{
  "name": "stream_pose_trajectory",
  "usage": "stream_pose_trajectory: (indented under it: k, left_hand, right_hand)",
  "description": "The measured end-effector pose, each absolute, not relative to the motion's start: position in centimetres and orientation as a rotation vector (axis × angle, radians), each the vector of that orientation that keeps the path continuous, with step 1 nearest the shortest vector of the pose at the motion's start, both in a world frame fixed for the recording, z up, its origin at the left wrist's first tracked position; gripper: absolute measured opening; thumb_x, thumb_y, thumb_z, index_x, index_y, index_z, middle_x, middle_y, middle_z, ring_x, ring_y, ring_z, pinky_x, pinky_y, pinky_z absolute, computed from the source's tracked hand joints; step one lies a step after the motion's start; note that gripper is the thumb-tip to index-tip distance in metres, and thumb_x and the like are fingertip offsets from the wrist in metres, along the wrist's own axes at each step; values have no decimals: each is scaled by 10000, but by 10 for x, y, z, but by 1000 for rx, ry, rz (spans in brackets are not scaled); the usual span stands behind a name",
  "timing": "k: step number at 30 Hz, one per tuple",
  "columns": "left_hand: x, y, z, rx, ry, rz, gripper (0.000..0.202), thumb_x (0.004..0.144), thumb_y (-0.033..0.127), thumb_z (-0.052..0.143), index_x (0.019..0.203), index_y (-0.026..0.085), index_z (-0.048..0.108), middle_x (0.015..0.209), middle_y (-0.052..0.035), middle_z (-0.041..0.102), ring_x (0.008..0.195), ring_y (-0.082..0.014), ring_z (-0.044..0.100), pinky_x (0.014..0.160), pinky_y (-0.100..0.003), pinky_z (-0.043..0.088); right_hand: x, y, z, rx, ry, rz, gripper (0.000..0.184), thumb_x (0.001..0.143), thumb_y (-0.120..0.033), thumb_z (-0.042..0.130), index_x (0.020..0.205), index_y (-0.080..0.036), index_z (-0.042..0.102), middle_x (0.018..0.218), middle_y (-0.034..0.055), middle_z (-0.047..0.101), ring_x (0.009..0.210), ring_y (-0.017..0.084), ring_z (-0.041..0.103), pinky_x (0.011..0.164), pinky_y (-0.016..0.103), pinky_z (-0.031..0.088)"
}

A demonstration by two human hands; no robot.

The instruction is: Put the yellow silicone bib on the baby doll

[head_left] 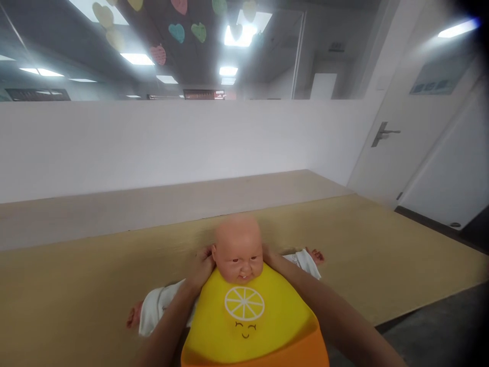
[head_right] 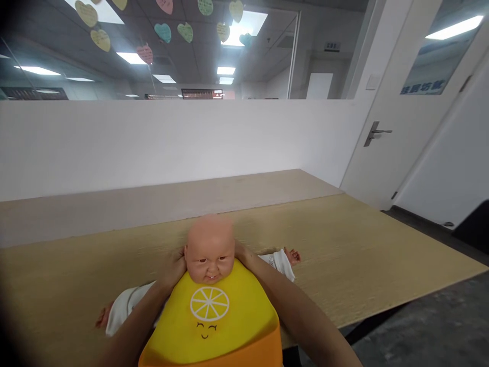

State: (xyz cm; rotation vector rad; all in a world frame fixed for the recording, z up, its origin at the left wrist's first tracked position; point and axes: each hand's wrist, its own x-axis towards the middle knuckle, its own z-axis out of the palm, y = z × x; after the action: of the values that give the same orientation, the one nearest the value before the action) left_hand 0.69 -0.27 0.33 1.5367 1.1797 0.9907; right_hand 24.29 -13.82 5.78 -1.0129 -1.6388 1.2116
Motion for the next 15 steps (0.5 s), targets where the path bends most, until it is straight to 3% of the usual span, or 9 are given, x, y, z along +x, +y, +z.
stream_pose_trajectory:
  k: [4,15]
  left_hand:
    - [7,-3,2,1555,1232,1012,169,691,296,613,723,205,753,837,-69,750,891,-341,631,780,-394,459]
    - [13,-10,0,1171,996,943,252,687,272,660,912,185,733,827,-65,751,807,-288,673,671,-352,516]
  right_hand:
    - [242,-137,59,-1038,-1594,1234,501,899,-361,475,1396,-346,416,1301,20,567,1263,237,470,1047,369,396]
    - [237,-139,65,-1026,-1508,1341,462,919,-299,437,1380,-326,431,1262,18,591,1186,219,525,973,333,449]
